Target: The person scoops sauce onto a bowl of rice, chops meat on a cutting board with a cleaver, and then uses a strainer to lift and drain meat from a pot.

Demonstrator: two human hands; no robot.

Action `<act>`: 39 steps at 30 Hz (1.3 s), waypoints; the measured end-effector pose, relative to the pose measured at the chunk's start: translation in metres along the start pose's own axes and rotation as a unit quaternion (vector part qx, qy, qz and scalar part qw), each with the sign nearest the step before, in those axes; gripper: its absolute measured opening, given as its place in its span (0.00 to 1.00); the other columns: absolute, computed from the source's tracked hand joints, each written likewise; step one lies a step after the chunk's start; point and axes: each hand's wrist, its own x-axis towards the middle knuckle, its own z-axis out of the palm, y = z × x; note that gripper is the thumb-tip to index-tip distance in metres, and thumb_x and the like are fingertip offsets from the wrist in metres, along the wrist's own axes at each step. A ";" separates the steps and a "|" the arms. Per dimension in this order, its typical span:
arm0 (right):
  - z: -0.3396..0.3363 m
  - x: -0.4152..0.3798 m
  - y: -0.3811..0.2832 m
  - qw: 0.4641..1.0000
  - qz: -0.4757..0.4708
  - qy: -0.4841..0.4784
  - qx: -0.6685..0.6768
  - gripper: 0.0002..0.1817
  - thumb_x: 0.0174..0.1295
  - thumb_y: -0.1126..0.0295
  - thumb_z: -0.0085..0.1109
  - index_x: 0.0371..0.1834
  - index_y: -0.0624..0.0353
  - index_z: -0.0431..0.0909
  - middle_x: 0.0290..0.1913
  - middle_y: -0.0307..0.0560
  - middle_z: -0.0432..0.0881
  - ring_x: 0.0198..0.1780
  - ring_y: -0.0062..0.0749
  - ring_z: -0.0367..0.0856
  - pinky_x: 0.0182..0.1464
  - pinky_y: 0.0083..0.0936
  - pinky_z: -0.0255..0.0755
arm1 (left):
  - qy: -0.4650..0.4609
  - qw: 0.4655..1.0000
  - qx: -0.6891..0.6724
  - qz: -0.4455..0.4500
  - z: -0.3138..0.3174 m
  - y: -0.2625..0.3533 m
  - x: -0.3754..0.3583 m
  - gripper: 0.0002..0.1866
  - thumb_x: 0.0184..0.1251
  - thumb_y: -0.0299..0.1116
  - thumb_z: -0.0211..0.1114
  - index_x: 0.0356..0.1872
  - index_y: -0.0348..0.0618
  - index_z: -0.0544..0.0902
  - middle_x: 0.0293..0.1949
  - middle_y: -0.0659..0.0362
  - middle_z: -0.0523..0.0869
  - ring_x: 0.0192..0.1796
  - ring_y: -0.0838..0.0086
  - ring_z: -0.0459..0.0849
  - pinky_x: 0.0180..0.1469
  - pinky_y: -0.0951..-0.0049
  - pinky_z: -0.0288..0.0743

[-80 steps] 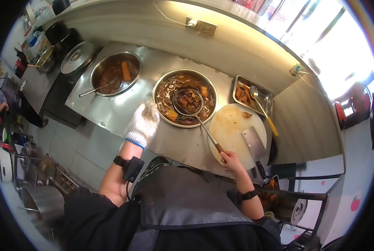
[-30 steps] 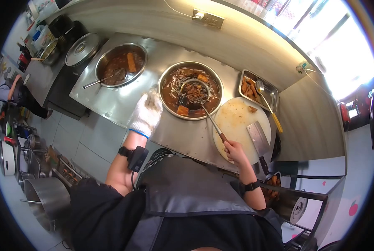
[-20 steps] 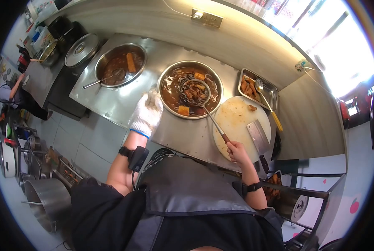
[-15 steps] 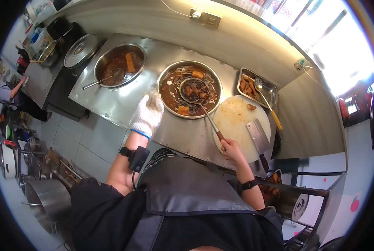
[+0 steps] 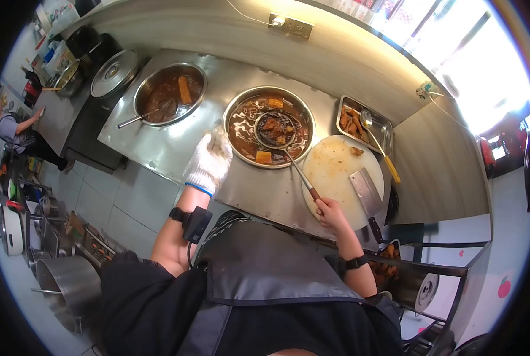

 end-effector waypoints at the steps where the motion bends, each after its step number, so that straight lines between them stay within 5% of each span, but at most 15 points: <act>1: -0.004 -0.003 -0.001 1.000 0.000 0.000 0.000 0.10 0.72 0.64 0.49 0.46 0.58 0.73 0.22 0.32 0.67 0.13 0.11 0.58 0.13 0.14 0.49 | -0.001 1.000 0.000 -0.001 -0.001 0.001 0.002 0.15 0.75 0.40 0.51 0.52 0.41 0.77 0.44 0.61 0.83 0.40 0.73 0.84 0.39 0.73 0.84; 3: -0.009 -0.009 -0.004 1.000 0.000 0.018 -0.002 0.10 0.70 0.63 0.51 0.36 0.57 0.72 0.22 0.32 0.67 0.13 0.12 0.58 0.13 0.15 0.49 | -0.006 1.000 0.002 0.004 -0.004 0.002 0.003 0.16 0.75 0.40 0.51 0.53 0.41 0.76 0.44 0.61 0.83 0.40 0.73 0.84 0.40 0.73 0.84; 6: -0.006 -0.004 -0.004 1.000 -0.004 0.014 -0.019 0.09 0.72 0.64 0.50 0.42 0.58 0.72 0.22 0.32 0.67 0.13 0.12 0.58 0.12 0.15 0.50 | -0.011 1.000 0.005 0.004 -0.005 0.002 0.003 0.16 0.75 0.40 0.51 0.53 0.41 0.76 0.44 0.61 0.83 0.41 0.73 0.84 0.40 0.73 0.84; 16: -0.005 -0.008 -0.003 0.999 0.006 0.011 -0.036 0.09 0.72 0.64 0.50 0.39 0.58 0.72 0.22 0.32 0.67 0.13 0.12 0.58 0.12 0.14 0.50 | -0.016 1.000 -0.010 0.002 -0.006 0.001 0.006 0.16 0.75 0.39 0.51 0.54 0.40 0.76 0.44 0.61 0.84 0.43 0.73 0.84 0.40 0.73 0.84; 18: 0.000 -0.011 -0.008 0.999 -0.013 0.028 -0.041 0.13 0.70 0.62 0.52 0.28 0.56 0.71 0.19 0.30 0.66 0.13 0.13 0.58 0.13 0.15 0.49 | -0.009 1.000 -0.011 0.007 -0.007 0.002 0.006 0.16 0.75 0.39 0.51 0.54 0.40 0.76 0.44 0.61 0.84 0.43 0.73 0.84 0.40 0.73 0.84; 21: 0.010 0.004 0.000 0.999 -0.016 0.009 -0.044 0.09 0.71 0.63 0.50 0.38 0.58 0.72 0.22 0.31 0.67 0.13 0.12 0.57 0.12 0.15 0.48 | -0.003 1.000 -0.008 0.006 -0.005 -0.001 0.005 0.16 0.75 0.40 0.51 0.54 0.40 0.76 0.43 0.61 0.84 0.42 0.72 0.84 0.40 0.73 0.84; 37: 0.014 -0.005 0.001 1.000 0.003 0.006 -0.007 0.11 0.70 0.62 0.53 0.31 0.56 0.71 0.21 0.31 0.66 0.13 0.12 0.57 0.12 0.15 0.48 | -0.004 1.000 -0.009 0.004 -0.003 -0.001 0.007 0.15 0.75 0.39 0.51 0.51 0.39 0.77 0.42 0.60 0.84 0.41 0.72 0.85 0.38 0.73 0.84; 39: 0.001 -0.007 0.001 1.000 0.006 -0.013 -0.020 0.10 0.72 0.64 0.50 0.39 0.59 0.72 0.22 0.33 0.68 0.13 0.11 0.57 0.13 0.14 0.48 | -0.012 1.000 -0.009 0.005 -0.003 0.000 0.006 0.15 0.75 0.39 0.51 0.51 0.39 0.77 0.42 0.60 0.84 0.41 0.72 0.85 0.39 0.73 0.84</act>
